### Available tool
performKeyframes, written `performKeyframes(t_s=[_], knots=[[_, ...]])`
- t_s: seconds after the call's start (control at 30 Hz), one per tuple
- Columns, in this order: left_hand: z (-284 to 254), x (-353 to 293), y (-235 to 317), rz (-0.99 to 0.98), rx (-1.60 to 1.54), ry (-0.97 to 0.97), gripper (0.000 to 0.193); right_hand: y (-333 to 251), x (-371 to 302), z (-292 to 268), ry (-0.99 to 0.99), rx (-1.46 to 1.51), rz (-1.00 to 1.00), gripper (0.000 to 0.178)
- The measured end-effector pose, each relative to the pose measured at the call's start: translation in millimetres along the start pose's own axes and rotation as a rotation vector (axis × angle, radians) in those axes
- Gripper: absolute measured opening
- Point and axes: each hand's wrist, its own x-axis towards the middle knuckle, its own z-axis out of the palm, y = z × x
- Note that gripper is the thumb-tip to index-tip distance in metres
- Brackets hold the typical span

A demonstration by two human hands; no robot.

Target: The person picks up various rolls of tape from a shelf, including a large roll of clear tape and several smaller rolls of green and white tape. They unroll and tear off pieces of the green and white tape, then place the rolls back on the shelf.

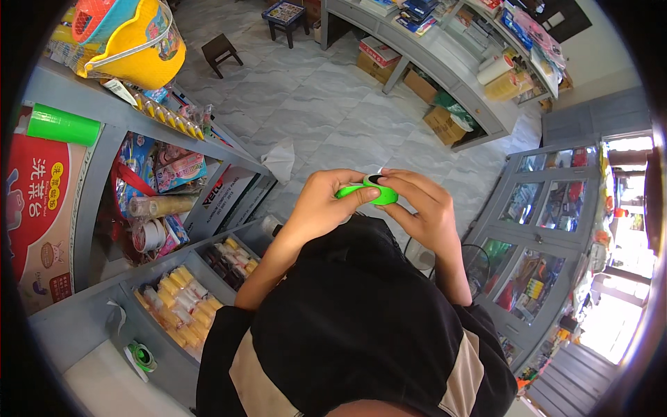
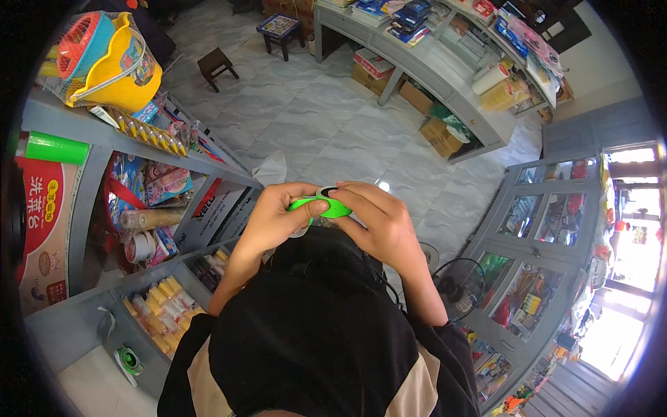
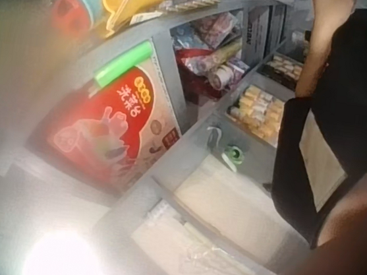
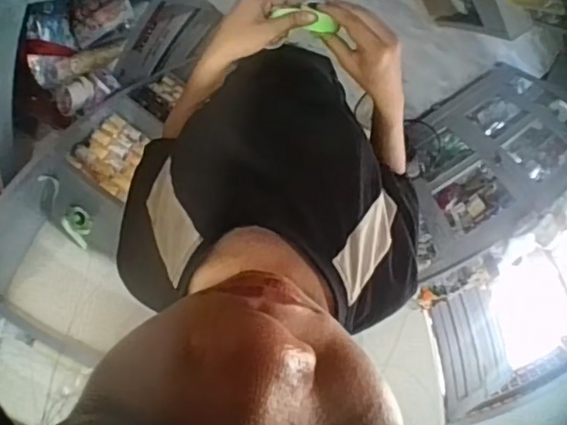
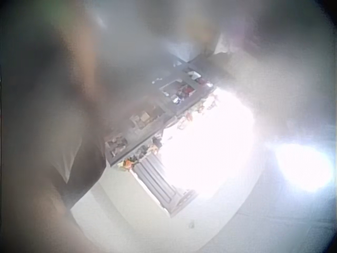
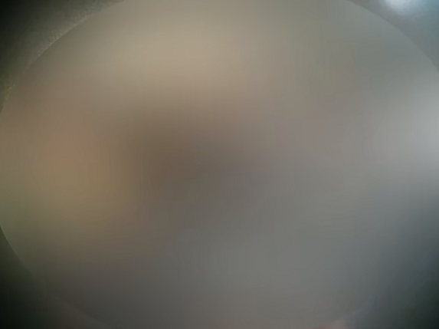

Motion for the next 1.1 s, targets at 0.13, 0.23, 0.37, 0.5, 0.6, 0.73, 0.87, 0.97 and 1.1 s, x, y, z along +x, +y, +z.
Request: performKeyframes(t_s=[0.13,0.23,0.37,0.5,0.6,0.73,0.87,0.97,1.1], knots=[[-13.9,-2.8,6.8,-0.029,-0.104,-0.215,0.025,-4.1,-1.0,-6.8,-0.033,0.164,-0.020,0.033],[-17.0,-5.5,8.7,-0.050,-0.249,-0.351,0.026,-5.2,-0.7,-7.8,-0.049,0.284,-0.043,0.033],[-11.5,-4.9,7.0,-0.042,-0.186,-0.218,0.027,-18.7,6.7,-7.2,-0.027,0.148,0.000,0.032],[-9.4,-5.2,13.5,-0.002,-0.108,-0.155,0.029,-14.6,3.3,0.1,0.002,0.051,-0.029,0.031],[-22.2,-3.5,9.9,-0.083,-0.071,-0.256,0.030,-10.2,1.1,-4.0,-0.003,0.189,-0.033,0.031],[-22.9,-7.0,13.3,0.082,-0.140,-0.350,0.031,-7.8,2.1,-9.7,-0.067,0.534,-0.057,0.033],[-20.2,-6.0,11.1,-0.032,-0.197,-0.275,0.031,-10.4,2.0,-8.8,-0.025,0.289,0.006,0.032],[-15.7,-4.5,6.5,-0.036,-0.075,-0.181,0.031,-12.1,0.3,-0.3,0.010,0.085,0.038,0.032],[-6.8,0.8,-6.9,0.137,-0.064,-0.088,0.032,-14.5,-1.4,4.1,0.047,0.031,0.034,0.031]])
